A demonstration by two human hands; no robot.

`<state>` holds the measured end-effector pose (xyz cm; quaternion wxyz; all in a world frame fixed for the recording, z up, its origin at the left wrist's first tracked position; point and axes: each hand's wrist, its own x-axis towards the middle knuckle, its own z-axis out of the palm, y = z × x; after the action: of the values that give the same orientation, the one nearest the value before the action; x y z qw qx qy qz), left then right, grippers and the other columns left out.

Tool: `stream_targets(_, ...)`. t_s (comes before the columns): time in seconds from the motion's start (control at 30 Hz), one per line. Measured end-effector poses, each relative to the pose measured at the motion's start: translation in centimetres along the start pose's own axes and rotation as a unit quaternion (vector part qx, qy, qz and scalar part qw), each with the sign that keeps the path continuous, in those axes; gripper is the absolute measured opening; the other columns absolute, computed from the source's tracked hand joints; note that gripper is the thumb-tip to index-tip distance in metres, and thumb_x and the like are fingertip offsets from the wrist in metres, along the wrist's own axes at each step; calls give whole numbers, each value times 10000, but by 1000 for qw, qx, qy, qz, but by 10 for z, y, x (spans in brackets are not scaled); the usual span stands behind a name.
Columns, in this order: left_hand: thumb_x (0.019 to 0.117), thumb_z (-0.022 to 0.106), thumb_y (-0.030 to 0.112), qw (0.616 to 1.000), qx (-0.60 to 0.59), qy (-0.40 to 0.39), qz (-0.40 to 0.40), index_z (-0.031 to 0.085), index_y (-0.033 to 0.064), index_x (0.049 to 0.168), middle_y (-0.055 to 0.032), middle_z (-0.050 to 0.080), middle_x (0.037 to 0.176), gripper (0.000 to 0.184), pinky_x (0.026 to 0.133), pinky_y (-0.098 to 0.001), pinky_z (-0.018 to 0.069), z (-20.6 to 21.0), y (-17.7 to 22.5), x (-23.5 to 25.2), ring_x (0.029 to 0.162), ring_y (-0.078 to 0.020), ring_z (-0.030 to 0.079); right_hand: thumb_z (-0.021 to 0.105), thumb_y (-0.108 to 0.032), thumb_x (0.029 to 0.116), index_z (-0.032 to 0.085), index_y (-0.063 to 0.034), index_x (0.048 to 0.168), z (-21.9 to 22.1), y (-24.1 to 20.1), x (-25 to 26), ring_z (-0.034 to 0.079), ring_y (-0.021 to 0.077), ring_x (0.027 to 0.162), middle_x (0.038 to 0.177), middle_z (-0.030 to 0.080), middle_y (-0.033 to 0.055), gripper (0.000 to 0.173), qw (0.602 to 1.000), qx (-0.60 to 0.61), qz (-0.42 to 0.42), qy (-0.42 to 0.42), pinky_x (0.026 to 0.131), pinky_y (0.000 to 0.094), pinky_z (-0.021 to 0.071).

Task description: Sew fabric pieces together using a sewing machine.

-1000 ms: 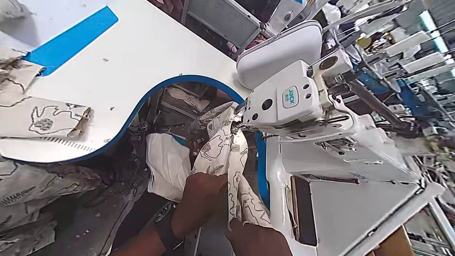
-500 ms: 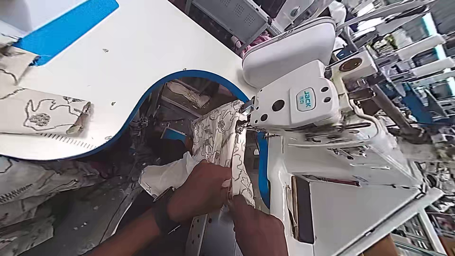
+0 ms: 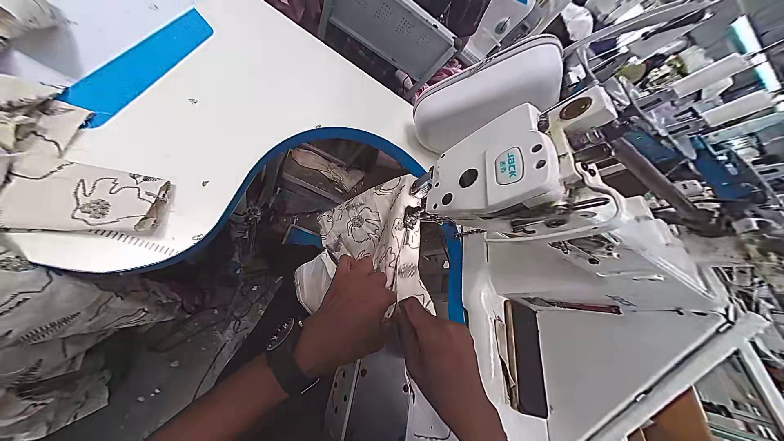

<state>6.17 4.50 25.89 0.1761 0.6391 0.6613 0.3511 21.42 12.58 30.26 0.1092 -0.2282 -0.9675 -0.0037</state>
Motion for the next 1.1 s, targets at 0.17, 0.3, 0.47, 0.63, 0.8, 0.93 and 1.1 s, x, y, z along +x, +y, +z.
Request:
stream_targets(0.17,885,762,443,953,-199,-219,-65,647,-11,853,-96,591,705,469,691,-467,464,-27,-44,14,684,-234,580,610,-238,922,736,-47,895,-43,71,0,605,224,510,605,628,67,231,996,36,73,-48,474,422,476)
stream_targets(0.3,959,708,242,884,-417,-171,-121,597,33,1018,53,528,697,244,607,-198,455,-15,-63,45,599,-8,511,596,-39,880,681,14,782,-48,75,5,644,414,532,581,599,186,141,965,-255,-11,62,418,500,446)
stream_targets(0.47,1003,638,234,967,-225,-39,-112,709,20,1062,-11,542,694,233,678,-350,440,-21,-40,43,637,-129,491,560,-144,886,708,-39,763,-6,40,-24,623,277,463,529,581,85,220,988,-134,-54,52,394,397,451)
stream_targets(0.63,977,549,112,981,-98,162,-47,722,-23,938,-135,647,640,223,599,-473,524,37,1,13,590,-293,662,518,-227,937,720,-54,823,9,14,-21,571,176,450,533,560,30,290,996,63,-12,58,406,330,430)
stream_targets(0.8,961,580,136,961,-222,124,-103,704,-26,918,-75,576,627,209,577,-380,446,36,-3,14,561,-182,540,527,-185,916,705,-42,822,9,18,-1,616,228,475,559,587,59,248,995,95,-13,4,416,401,461)
stream_targets(0.93,973,626,126,974,-168,15,-151,559,-8,1416,-179,690,830,468,759,-533,536,11,15,43,775,-354,673,593,-152,953,734,-21,953,-29,72,7,637,1,696,811,699,-14,193,946,305,111,-15,646,190,545)
stream_targets(1.1,917,622,-15,975,-7,-171,-142,633,-91,1168,-290,666,1103,263,855,-639,484,-2,48,86,1097,-478,632,634,-152,912,738,-56,924,-39,89,-6,622,-45,699,806,699,-52,142,937,293,184,39,652,143,518)
